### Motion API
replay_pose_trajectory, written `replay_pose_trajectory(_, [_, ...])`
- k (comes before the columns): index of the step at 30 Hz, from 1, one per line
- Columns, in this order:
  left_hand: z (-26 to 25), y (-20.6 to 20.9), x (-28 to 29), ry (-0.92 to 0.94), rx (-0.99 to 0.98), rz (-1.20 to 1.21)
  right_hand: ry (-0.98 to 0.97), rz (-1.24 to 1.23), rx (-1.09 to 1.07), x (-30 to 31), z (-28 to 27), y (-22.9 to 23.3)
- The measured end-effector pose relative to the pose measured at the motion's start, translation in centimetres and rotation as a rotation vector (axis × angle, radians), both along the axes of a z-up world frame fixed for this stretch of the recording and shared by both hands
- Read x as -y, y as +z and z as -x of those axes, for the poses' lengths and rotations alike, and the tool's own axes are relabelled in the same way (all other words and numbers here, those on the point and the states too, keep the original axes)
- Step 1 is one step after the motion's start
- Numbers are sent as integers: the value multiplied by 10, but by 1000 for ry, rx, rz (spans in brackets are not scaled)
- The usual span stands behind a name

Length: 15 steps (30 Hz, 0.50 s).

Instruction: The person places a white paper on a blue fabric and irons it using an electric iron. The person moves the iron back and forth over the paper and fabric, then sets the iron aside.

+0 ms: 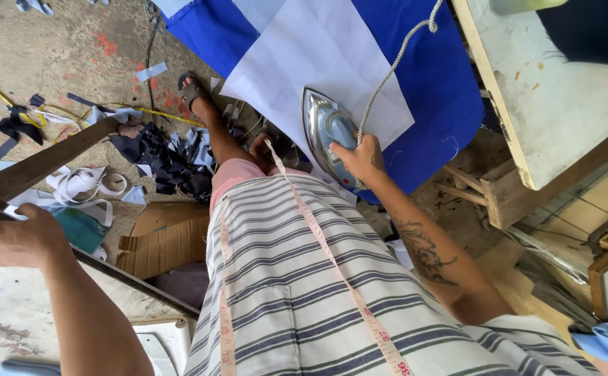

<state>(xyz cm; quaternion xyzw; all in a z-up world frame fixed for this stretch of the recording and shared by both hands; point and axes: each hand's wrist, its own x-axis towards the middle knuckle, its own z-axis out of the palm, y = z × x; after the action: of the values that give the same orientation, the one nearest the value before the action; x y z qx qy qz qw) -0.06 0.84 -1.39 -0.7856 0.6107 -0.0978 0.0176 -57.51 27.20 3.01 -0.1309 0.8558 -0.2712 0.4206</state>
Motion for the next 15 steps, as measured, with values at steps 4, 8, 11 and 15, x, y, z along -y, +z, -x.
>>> replay_pose_trajectory(4, [21, 21, 1, 114, -70, -72, -44, 2, -1, 23, 0, 4])
replay_pose_trajectory(8, [27, 26, 1, 95, -19, -49, -90, 175, 93, 32, 5, -29])
replay_pose_trajectory(11, [31, 31, -1, 12, -29, 46, -67, 102, 58, 53, 2, -14])
replay_pose_trajectory(15, [27, 23, -2, 127, -43, -91, -72, 22, -4, 86, -2, 9])
